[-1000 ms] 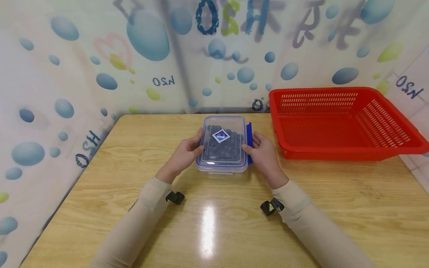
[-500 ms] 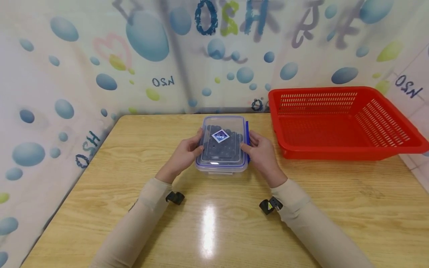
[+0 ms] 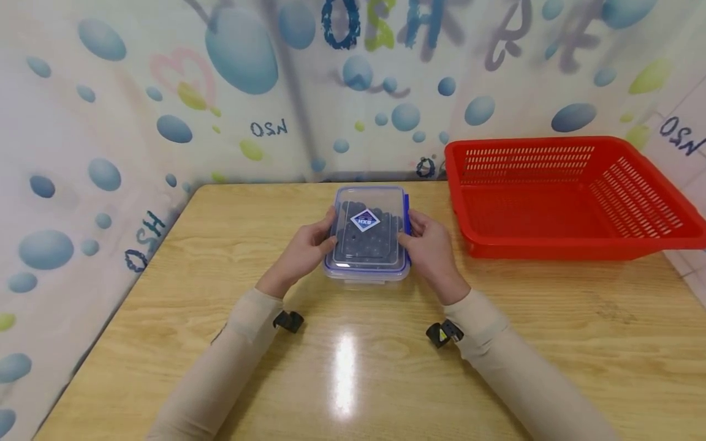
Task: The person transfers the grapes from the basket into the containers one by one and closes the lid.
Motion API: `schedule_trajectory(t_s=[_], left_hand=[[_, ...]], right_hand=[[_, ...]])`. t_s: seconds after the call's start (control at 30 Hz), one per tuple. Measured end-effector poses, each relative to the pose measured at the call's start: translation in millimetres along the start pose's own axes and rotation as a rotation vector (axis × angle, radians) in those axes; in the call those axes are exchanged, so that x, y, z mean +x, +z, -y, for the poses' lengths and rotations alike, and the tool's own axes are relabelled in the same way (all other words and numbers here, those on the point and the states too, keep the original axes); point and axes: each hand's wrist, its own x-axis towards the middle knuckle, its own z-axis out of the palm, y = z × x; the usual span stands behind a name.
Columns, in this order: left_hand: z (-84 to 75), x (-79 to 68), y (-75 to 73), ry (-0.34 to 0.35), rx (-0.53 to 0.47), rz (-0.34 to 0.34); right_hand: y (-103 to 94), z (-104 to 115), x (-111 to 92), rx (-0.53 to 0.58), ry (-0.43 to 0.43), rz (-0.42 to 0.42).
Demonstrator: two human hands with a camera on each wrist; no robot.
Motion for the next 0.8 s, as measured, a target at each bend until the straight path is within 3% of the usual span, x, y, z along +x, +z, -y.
schedule_trajectory(t_s=[0.4,0.53,0.8], left_hand=[[5.7,-2.8,2.4,-0.005,-0.096,-0.025],[7.8,-3.9,2.4,-0.1,-0.154,-0.064],[6.4,-4.6,-2.0,-0.288,-0.259,-0.053]], right_hand=[[2.2,-3.1,0.4,0.015,-0.018,-0.001],[1.5,-3.3,0.8,0.004,-0.039,0.001],[-1.9,-1.2,-0.3,-0.034,-0.017,0.004]])
